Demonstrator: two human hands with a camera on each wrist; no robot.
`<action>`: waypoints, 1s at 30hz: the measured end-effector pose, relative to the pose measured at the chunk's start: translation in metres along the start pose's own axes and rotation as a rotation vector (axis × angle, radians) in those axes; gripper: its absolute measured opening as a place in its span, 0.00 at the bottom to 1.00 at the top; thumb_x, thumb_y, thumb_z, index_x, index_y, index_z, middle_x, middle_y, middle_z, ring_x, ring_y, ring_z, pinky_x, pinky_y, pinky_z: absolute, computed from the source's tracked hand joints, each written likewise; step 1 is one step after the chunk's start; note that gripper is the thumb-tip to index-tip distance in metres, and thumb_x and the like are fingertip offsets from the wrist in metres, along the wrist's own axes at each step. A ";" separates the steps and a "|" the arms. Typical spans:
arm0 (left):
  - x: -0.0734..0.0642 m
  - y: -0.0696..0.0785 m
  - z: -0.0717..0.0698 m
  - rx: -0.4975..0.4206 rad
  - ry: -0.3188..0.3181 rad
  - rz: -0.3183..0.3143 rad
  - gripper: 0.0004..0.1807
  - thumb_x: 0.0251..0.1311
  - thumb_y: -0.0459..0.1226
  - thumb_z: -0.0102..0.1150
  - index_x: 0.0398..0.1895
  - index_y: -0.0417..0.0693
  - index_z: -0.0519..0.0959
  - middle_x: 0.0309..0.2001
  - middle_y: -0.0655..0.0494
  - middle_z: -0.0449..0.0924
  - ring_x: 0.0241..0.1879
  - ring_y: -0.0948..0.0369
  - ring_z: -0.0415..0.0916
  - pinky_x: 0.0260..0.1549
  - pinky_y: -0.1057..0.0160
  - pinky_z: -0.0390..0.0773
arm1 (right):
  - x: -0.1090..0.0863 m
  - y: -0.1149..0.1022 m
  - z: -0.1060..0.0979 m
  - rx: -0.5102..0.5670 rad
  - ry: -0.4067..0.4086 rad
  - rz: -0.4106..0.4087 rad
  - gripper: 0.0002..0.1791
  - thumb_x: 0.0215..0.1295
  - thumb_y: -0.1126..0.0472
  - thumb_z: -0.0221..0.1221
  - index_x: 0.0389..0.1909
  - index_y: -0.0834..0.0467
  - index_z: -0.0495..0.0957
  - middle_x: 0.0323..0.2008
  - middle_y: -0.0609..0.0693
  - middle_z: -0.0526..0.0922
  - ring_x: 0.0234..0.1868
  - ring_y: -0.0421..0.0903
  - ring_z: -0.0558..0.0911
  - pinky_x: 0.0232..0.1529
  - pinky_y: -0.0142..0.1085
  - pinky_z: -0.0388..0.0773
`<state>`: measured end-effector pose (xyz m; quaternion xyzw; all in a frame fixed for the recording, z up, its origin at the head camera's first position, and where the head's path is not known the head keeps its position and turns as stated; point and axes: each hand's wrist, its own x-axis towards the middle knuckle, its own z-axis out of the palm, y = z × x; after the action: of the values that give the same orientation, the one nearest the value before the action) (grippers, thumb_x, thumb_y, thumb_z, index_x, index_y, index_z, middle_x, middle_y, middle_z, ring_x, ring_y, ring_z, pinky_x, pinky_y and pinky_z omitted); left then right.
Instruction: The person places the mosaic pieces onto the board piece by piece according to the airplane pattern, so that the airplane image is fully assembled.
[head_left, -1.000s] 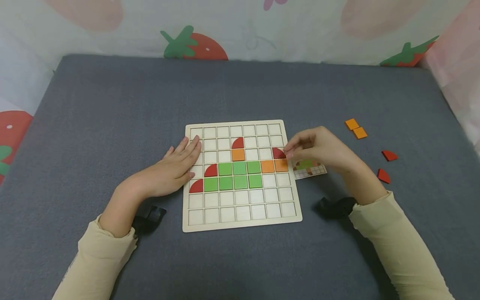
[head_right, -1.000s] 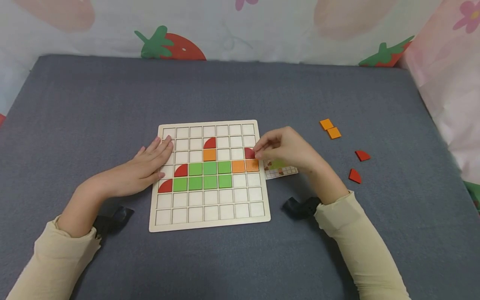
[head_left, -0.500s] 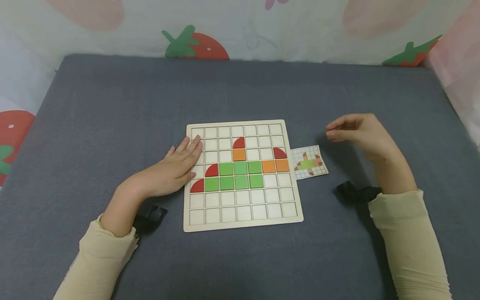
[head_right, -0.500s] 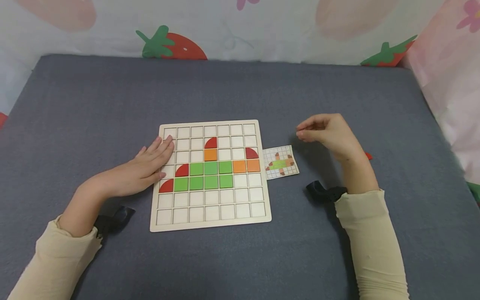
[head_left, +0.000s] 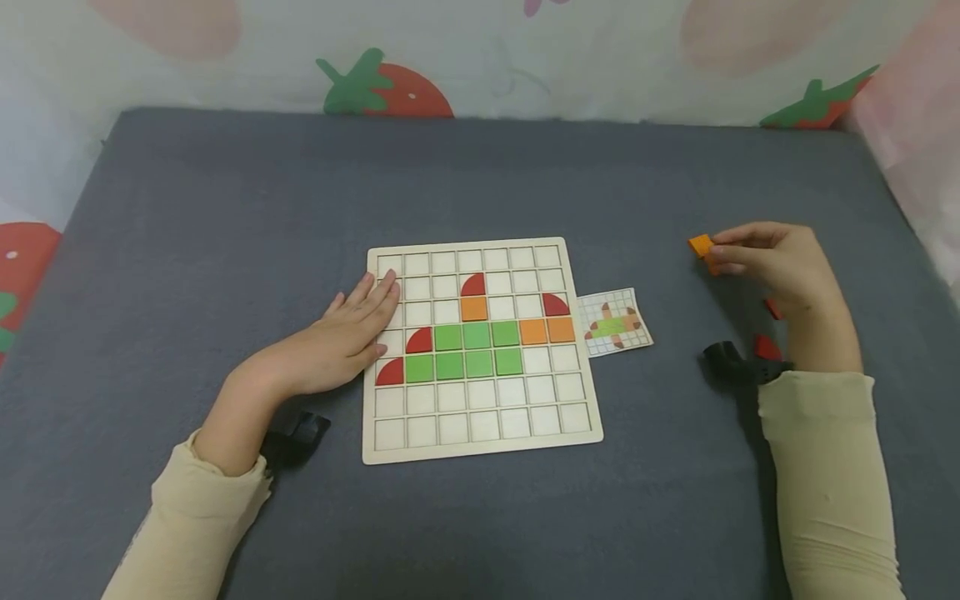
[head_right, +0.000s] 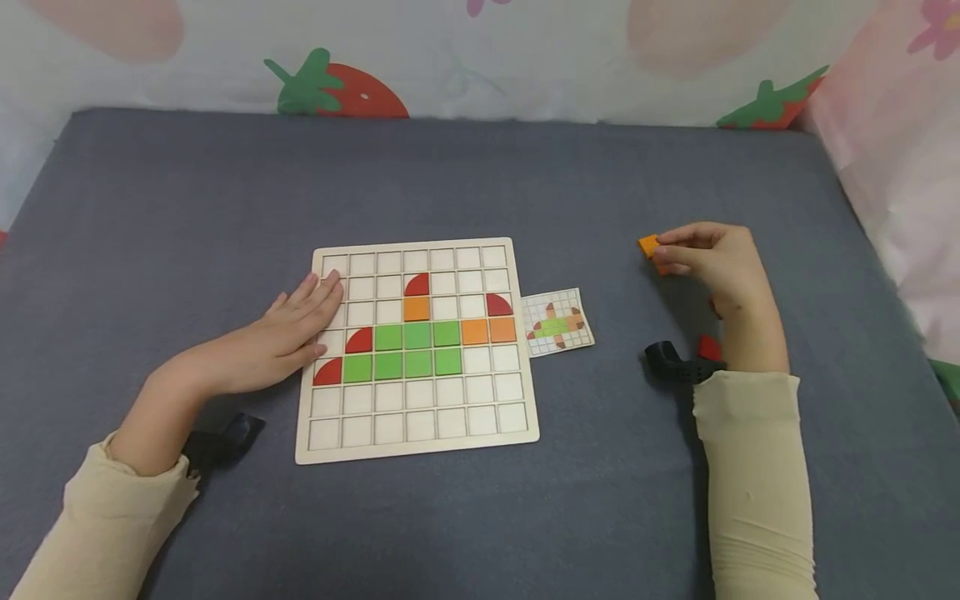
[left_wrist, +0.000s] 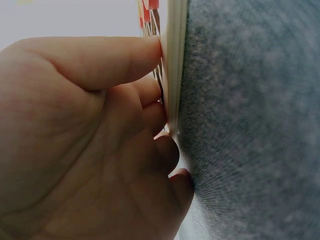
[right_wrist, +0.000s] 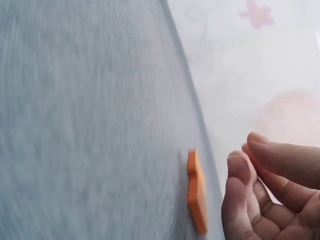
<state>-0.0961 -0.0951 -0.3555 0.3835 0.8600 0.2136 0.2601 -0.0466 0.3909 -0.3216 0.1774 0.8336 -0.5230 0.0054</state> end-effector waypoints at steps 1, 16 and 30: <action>0.000 0.000 0.000 0.000 0.000 -0.002 0.36 0.71 0.38 0.41 0.74 0.38 0.36 0.75 0.44 0.29 0.72 0.48 0.21 0.65 0.40 0.33 | 0.000 0.002 -0.002 0.006 0.005 0.001 0.05 0.59 0.62 0.64 0.31 0.48 0.86 0.27 0.37 0.84 0.29 0.35 0.83 0.34 0.26 0.77; -0.002 0.002 -0.001 -0.005 0.010 -0.011 0.36 0.71 0.38 0.41 0.74 0.39 0.36 0.75 0.45 0.29 0.72 0.49 0.21 0.65 0.40 0.34 | 0.004 0.018 -0.016 -0.106 0.067 0.098 0.11 0.60 0.59 0.64 0.23 0.37 0.82 0.26 0.29 0.79 0.30 0.29 0.78 0.32 0.22 0.76; 0.000 0.001 0.000 -0.001 0.010 -0.004 0.36 0.71 0.37 0.41 0.74 0.39 0.37 0.75 0.45 0.29 0.72 0.48 0.22 0.65 0.40 0.34 | 0.006 0.020 -0.012 -0.283 0.027 0.013 0.12 0.54 0.57 0.69 0.26 0.35 0.78 0.21 0.27 0.78 0.31 0.29 0.73 0.31 0.23 0.69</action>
<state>-0.0955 -0.0945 -0.3554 0.3807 0.8620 0.2152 0.2564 -0.0436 0.4109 -0.3348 0.1872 0.8979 -0.3977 0.0223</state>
